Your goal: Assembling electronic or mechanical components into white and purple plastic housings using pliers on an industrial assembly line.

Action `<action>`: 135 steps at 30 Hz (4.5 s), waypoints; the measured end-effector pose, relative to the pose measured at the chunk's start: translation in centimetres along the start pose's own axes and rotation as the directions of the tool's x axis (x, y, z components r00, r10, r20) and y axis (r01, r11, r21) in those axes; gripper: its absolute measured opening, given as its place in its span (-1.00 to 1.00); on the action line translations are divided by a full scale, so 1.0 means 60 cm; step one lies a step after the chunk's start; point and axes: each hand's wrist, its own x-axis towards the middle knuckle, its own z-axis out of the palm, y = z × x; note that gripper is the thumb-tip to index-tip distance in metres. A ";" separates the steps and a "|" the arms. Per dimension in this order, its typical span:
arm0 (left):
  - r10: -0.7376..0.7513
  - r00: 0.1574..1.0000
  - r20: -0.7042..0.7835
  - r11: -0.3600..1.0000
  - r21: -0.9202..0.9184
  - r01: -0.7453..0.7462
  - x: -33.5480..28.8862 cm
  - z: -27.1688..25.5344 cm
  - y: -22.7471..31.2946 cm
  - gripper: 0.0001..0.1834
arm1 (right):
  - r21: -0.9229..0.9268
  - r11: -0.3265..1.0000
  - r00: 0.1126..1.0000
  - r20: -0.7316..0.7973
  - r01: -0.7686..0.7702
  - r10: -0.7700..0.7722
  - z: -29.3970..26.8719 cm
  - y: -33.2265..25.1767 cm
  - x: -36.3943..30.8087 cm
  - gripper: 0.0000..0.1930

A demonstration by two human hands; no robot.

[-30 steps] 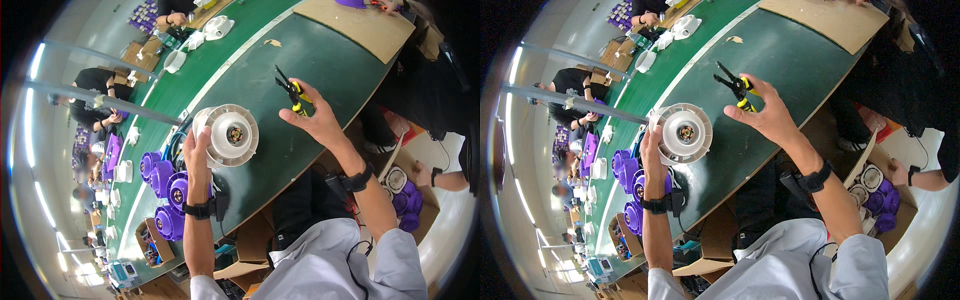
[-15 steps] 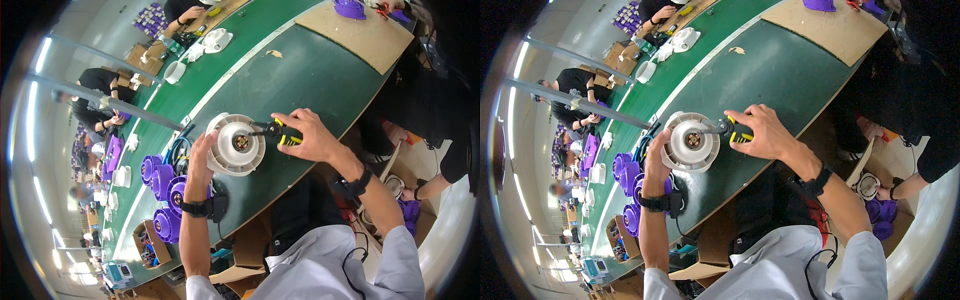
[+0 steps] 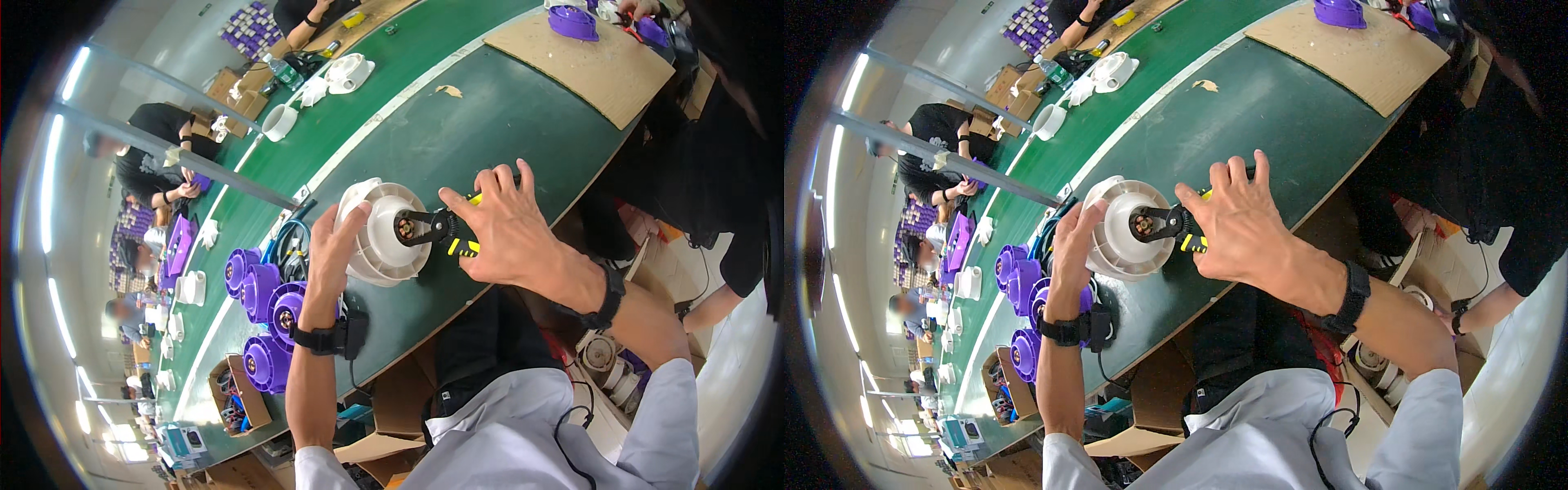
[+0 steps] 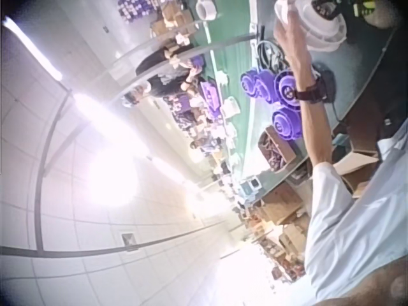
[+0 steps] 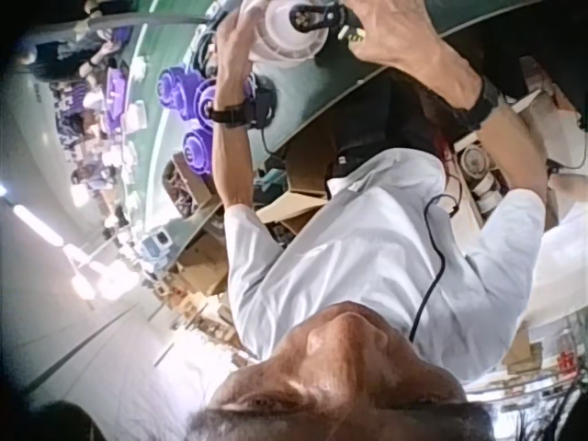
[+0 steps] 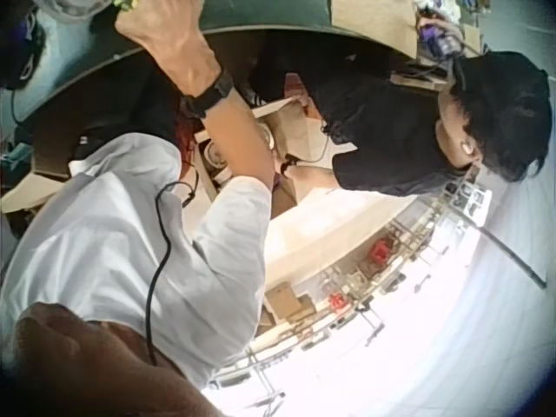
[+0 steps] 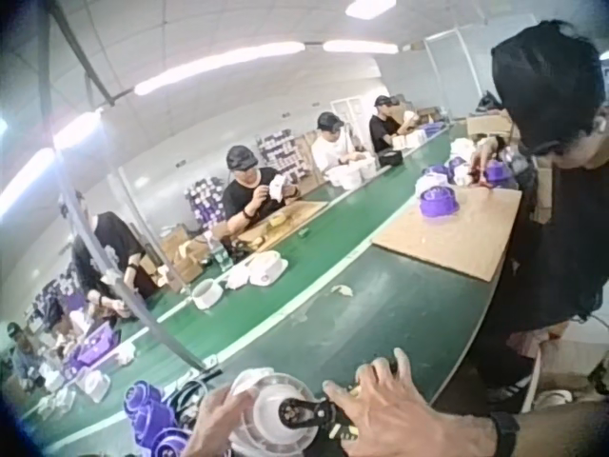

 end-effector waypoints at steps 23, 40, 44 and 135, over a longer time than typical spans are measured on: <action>0.504 0.831 -0.234 0.862 0.198 -0.467 -0.059 0.044 -0.087 -0.19 | 0.253 0.954 0.983 0.129 -0.163 0.134 0.058 0.003 0.003 -0.32; 0.432 0.882 -0.189 0.860 0.381 -0.340 -0.024 0.029 -0.057 -0.41 | 0.289 0.917 0.851 0.517 -0.275 0.092 0.050 0.003 0.039 -0.52; 0.453 0.864 -0.219 0.859 0.367 -0.358 -0.029 0.032 -0.060 -0.41 | 0.274 0.925 0.850 0.519 -0.265 0.090 0.057 0.002 0.041 -0.50; 0.527 0.820 -0.224 0.812 0.415 -0.409 -0.072 0.055 -0.067 -0.52 | 0.122 0.971 0.899 0.416 -0.204 0.136 0.047 -0.020 -0.009 -0.53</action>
